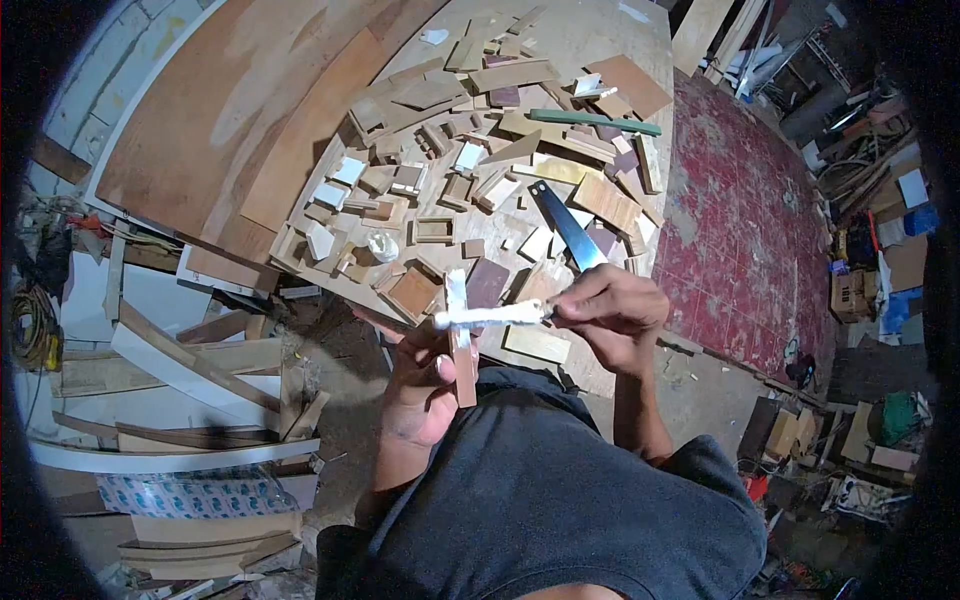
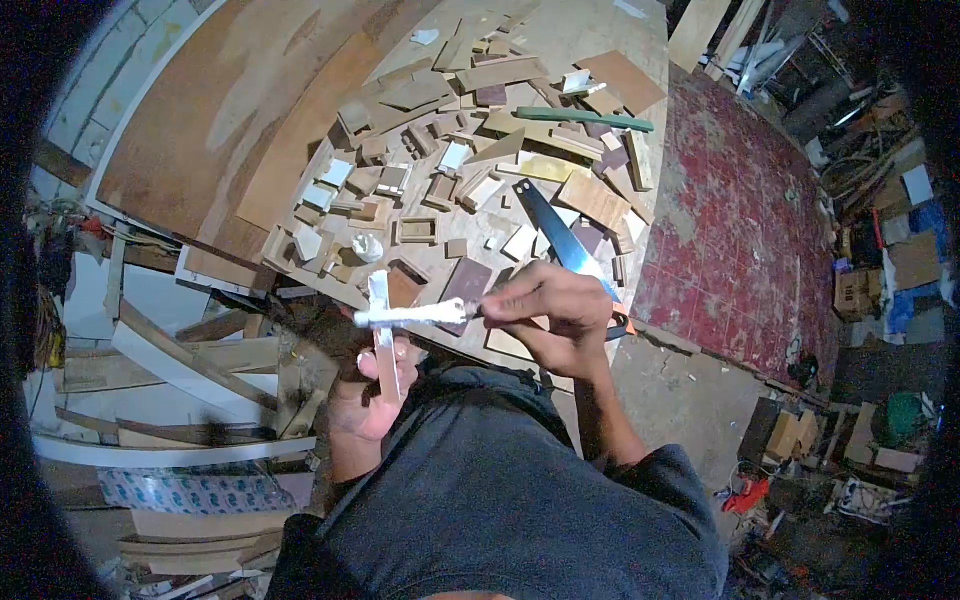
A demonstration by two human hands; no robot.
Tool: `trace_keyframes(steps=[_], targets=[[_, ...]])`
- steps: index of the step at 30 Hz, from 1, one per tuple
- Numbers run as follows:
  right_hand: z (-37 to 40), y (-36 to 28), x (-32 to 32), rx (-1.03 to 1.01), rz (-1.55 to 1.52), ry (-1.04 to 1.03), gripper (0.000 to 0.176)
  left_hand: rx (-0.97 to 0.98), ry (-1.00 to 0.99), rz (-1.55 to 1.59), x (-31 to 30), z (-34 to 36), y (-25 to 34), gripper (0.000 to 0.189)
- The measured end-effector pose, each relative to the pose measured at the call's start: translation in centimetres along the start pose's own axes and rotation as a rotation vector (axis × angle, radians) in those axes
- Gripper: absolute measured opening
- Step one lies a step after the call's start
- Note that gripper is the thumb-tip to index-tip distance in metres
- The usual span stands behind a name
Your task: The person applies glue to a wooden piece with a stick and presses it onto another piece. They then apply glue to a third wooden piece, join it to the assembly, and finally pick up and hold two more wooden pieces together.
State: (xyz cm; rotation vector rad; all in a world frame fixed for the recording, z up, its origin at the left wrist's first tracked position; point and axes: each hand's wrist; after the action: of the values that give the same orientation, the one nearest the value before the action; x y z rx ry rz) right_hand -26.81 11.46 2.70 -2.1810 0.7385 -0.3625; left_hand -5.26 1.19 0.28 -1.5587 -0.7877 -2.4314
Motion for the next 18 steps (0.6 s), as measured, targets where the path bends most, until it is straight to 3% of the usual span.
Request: trace_keyframes(steps=[6, 10, 13, 18], targets=[[1.1, -0.1, -0.3, 0.056, -0.093, 0.01, 0.012, 0.027, 0.024, 0.033, -0.3, 0.5, -0.3, 0.044], [1.2, -0.3, 0.2, 0.104, -0.036, 0.178, 0.016, -0.012, -0.045, -0.008, -0.6, 0.7, -0.3, 0.046], [1.4, -0.2, -0.2, 0.07, -0.039, 0.031, 0.021, -0.007, -0.015, 0.009, -0.7, 1.2, -0.4, 0.047], [2.3, -0.2, -0.4, 0.132, -0.138, -0.006, 0.019, -0.006, 0.015, 0.027, -1.3, 1.9, -0.4, 0.049]])
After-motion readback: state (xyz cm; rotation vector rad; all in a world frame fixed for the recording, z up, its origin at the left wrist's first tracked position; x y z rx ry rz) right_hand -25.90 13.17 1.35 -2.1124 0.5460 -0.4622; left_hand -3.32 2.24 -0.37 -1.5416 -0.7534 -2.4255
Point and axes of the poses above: each hand's wrist, its own z-axis away from the middle knuckle, its own x-axis out of the palm, y = z × x, and after that the axes turned 8 degrees about y, right-handed
